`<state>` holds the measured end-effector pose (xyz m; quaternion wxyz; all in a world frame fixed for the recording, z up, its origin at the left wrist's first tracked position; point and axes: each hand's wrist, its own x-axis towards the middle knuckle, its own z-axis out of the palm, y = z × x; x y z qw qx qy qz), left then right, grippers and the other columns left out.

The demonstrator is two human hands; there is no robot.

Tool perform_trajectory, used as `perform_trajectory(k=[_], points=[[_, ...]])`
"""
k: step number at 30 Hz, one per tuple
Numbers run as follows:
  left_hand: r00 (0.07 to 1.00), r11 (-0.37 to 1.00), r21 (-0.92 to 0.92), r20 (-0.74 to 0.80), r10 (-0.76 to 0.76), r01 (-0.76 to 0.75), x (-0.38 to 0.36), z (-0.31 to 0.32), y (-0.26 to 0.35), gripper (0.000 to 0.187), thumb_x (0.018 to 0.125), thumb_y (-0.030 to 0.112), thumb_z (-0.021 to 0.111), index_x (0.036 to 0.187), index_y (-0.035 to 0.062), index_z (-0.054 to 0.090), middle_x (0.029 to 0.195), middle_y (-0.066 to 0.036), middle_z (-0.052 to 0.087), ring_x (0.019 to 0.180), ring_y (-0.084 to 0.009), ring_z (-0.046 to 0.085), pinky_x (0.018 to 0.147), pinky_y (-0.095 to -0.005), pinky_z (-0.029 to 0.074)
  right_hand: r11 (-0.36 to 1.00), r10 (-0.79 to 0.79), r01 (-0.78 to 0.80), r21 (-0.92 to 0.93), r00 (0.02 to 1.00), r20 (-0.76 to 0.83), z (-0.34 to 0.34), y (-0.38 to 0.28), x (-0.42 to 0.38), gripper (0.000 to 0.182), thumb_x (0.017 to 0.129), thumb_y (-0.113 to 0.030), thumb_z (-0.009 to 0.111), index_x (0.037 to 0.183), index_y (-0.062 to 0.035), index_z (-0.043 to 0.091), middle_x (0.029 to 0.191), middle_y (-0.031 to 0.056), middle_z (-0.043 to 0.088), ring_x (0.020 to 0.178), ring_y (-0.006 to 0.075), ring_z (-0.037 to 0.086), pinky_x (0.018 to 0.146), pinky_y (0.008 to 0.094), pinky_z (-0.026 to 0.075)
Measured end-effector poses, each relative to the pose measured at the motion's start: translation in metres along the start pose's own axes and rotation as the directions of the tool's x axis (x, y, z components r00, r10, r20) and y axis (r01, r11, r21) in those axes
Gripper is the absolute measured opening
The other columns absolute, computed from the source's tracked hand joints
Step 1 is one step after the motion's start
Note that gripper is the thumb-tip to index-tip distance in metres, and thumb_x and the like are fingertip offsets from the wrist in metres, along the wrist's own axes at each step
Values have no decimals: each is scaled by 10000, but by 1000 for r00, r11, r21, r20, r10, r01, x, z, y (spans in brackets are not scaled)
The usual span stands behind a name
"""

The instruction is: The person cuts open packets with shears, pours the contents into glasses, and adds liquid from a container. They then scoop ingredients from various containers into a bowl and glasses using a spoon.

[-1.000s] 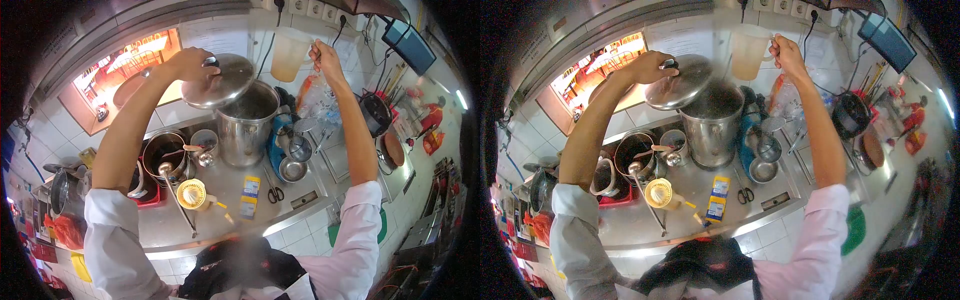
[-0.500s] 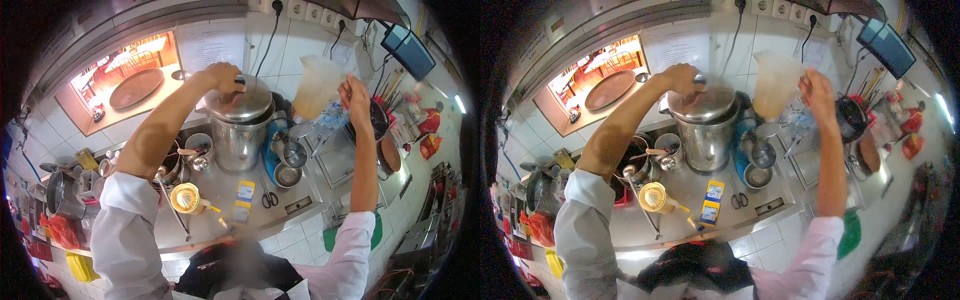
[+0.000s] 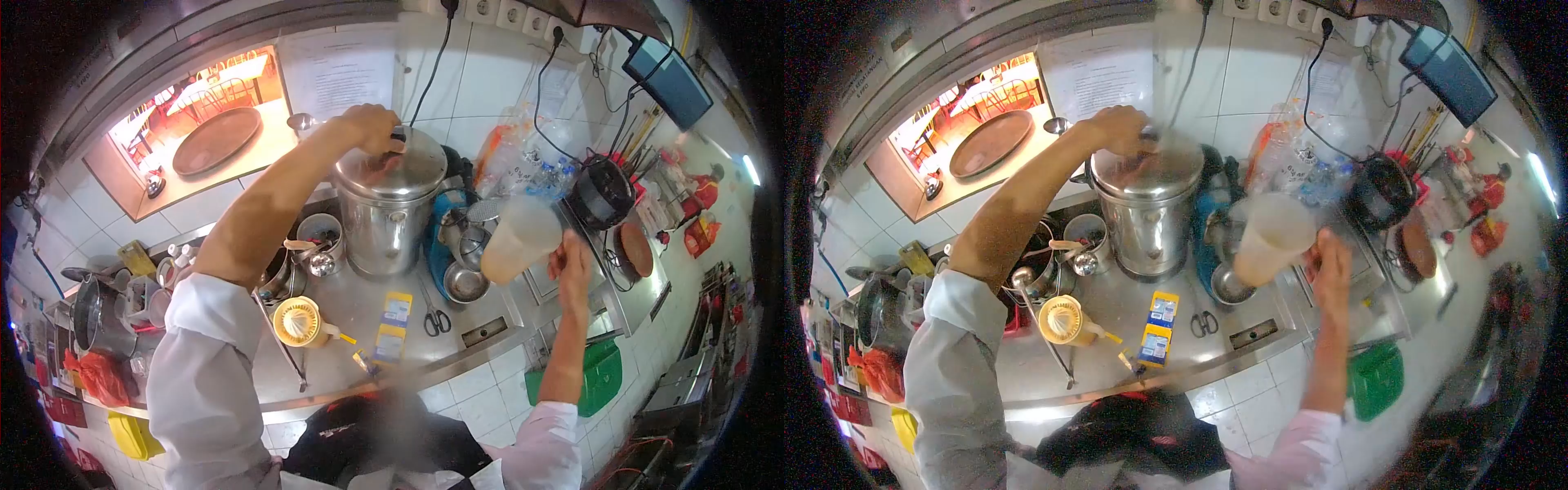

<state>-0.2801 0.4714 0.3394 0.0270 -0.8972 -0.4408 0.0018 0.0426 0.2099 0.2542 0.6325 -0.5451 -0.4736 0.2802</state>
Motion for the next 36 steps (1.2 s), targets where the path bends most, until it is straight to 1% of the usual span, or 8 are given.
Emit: perform_trajectory(k=[10, 16, 20, 25, 27, 29, 33, 36], points=[[1000, 1000, -20, -23, -5, 5, 3, 1, -3, 645, 805, 564, 684, 1227, 77, 653, 1164, -181, 670, 1107, -361, 627, 938, -447, 496, 981, -105, 172, -94, 865, 490, 101, 78, -135, 399, 1037, -277, 425, 701, -77, 508, 569, -19, 459, 502, 57, 413, 451, 240, 314], [1000, 999, -39, 21, -10, 11, 9, 10, -1, 610, 787, 598, 682, 1183, 134, 681, 1165, -178, 678, 1103, -348, 638, 941, -474, 498, 979, 116, -199, 36, 699, 706, 181, 111, -205, 366, 1036, -255, 427, 734, -66, 508, 578, -20, 464, 512, 72, 421, 460, 257, 327], [996, 997, 47, -70, -62, 66, 6, 15, -1, 754, 751, 706, 648, 1201, 102, 661, 1205, -164, 663, 1153, -333, 617, 937, -480, 499, 980, 182, -172, -99, 578, 795, 218, 152, -239, 414, 1032, -347, 377, 783, -45, 511, 638, 97, 502, 611, 280, 504, 615, 403, 405], [936, 985, -128, -316, -153, 118, -64, -22, -8, 535, 935, 478, 543, 1238, 45, 623, 1197, -175, 639, 1218, -334, 555, 992, -427, 461, 999, 42, -38, -26, 508, 860, 250, 162, -274, 379, 1014, -271, 410, 753, -46, 569, 632, 91, 579, 556, 225, 572, 547, 373, 440], [955, 970, 242, -279, 103, -34, -126, -54, -16, 874, 820, 381, 733, 1446, -51, 301, 1281, -144, 607, 1212, -361, 556, 1037, -458, 451, 999, 18, -37, -1, 468, 883, 262, 164, -285, 376, 1015, -273, 408, 760, -48, 571, 637, 93, 585, 561, 234, 574, 553, 382, 442], [921, 972, 173, -328, 212, -162, -198, -72, -42, 522, 851, 306, 694, 1183, -74, 560, 1196, -166, 635, 1122, -346, 589, 938, -417, 498, 999, -14, -24, 27, 444, 896, 279, 163, -290, 373, 1015, -274, 407, 767, -50, 574, 641, 95, 590, 567, 243, 577, 559, 392, 445], [734, 881, -471, -615, -290, -47, -340, -31, -39, 311, 990, 242, 531, 1189, 26, 633, 1162, -182, 641, 1156, -320, 580, 958, -403, 472, 998, 14, -58, 5, 316, 949, 315, 166, -310, 383, 1023, -324, 396, 840, -40, 577, 737, 154, 605, 623, 308, 585, 621, 413, 468], [667, 583, -762, -281, -690, 282, -434, 32, -40, 199, 963, 105, 586, 1123, 4, 647, 1053, -155, 664, 969, -245, 634, 816, -327, 494, 991, 82, -126, -48, 283, 956, 342, 171, -328, 378, 1021, -339, 405, 877, -40, 585, 771, 144, 607, 619, 278, 585, 628, 399, 484]])
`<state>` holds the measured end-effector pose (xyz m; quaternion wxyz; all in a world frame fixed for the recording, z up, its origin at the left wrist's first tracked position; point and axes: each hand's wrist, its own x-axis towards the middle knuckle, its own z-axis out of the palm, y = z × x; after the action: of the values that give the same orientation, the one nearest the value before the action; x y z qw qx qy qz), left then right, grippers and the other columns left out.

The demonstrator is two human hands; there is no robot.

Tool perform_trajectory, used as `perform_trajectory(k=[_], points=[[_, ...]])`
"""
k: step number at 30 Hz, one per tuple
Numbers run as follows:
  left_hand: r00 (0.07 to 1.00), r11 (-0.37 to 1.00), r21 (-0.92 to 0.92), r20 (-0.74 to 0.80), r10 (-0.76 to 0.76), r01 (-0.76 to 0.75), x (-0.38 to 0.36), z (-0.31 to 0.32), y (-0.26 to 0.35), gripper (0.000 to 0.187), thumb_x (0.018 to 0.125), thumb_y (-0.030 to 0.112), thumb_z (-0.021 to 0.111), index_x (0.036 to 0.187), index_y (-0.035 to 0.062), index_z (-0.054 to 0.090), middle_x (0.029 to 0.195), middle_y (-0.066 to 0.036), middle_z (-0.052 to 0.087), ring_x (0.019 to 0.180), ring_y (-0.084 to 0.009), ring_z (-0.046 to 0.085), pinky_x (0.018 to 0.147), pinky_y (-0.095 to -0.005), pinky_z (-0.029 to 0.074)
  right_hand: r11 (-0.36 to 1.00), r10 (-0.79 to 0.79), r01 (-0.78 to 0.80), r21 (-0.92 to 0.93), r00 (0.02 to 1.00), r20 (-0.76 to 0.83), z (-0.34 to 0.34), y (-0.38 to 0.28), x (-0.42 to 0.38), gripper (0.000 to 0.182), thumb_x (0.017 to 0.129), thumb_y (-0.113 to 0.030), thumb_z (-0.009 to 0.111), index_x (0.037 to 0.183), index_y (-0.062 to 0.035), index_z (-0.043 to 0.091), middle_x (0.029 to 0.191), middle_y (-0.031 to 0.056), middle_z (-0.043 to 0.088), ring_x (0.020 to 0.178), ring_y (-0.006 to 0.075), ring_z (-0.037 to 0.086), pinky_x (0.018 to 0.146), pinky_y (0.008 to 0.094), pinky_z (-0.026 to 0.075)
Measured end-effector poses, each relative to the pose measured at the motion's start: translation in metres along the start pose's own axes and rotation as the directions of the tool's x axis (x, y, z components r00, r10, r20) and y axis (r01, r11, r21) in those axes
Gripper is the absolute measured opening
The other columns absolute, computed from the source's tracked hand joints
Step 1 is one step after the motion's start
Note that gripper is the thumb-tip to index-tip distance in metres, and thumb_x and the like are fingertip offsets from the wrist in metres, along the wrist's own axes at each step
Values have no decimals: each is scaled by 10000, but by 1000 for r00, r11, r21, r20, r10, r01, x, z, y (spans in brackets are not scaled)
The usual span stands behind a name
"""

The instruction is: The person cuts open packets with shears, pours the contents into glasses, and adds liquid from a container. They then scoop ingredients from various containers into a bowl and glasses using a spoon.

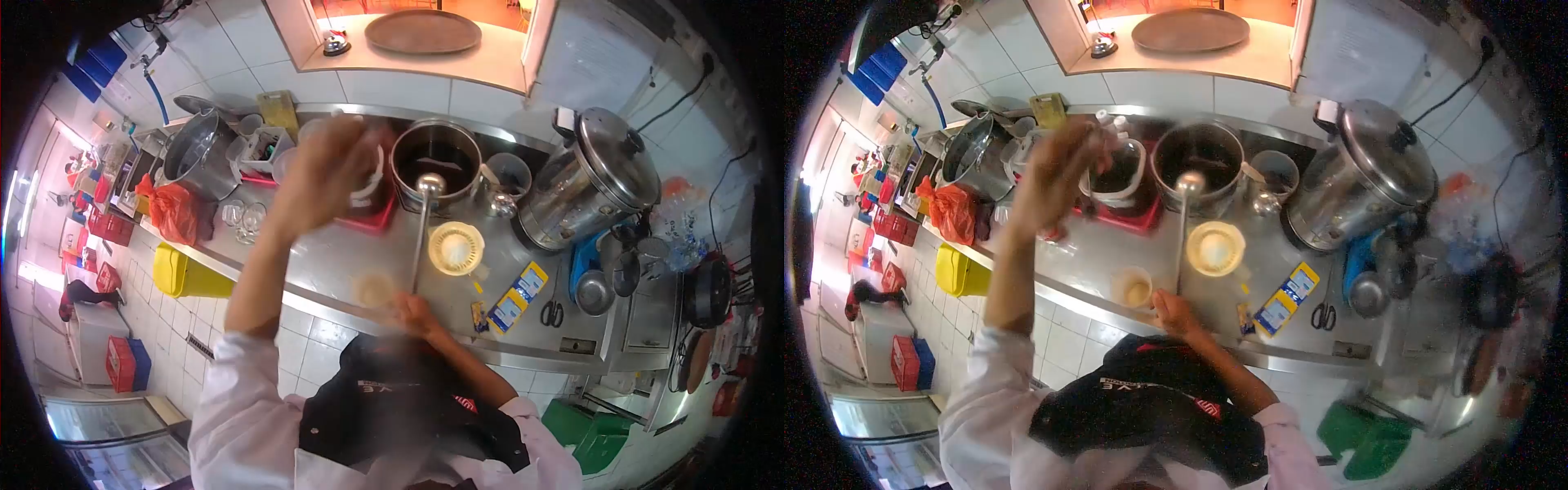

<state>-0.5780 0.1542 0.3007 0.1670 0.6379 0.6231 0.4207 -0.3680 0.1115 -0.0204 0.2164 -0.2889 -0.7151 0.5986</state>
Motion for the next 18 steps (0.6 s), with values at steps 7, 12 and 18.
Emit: perform_trajectory(k=[7, 12, 18], points=[[986, 993, -13, -111, -122, 121, -148, 44, -168, 111, 923, 75, 620, 996, 19, 683, 876, -152, 670, 719, -263, 619, 642, -351, 481, 843, -426, 321, -432, 888, -173, 56, 8, 24, 296, 983, -284, 500, 976, 2, 574, 854, 169, 582, 781, 303, 600, 698, 411, 482], [984, 952, -251, 83, -159, 176, -173, 70, -232, 140, 847, 131, 709, 982, 95, 723, 877, -109, 699, 808, -278, 667, 748, -374, 533, 912, 75, -82, -402, 997, -34, 33, 16, 38, 467, 998, -346, 517, 1322, -10, 514, 1274, 212, 564, 1165, 381, 559, 1021, 474, 434], [942, 999, -38, 335, 37, -25, -167, 73, -264, 218, 854, 203, 707, 1065, 157, 728, 995, -100, 721, 868, -268, 690, 774, -367, 541, 790, 24, -82, -608, 994, -103, -101, -287, 5, 355, 967, -304, 592, 1232, -68, 583, 1113, 118, 651, 965, 233, 645, 836, 387, 518]])
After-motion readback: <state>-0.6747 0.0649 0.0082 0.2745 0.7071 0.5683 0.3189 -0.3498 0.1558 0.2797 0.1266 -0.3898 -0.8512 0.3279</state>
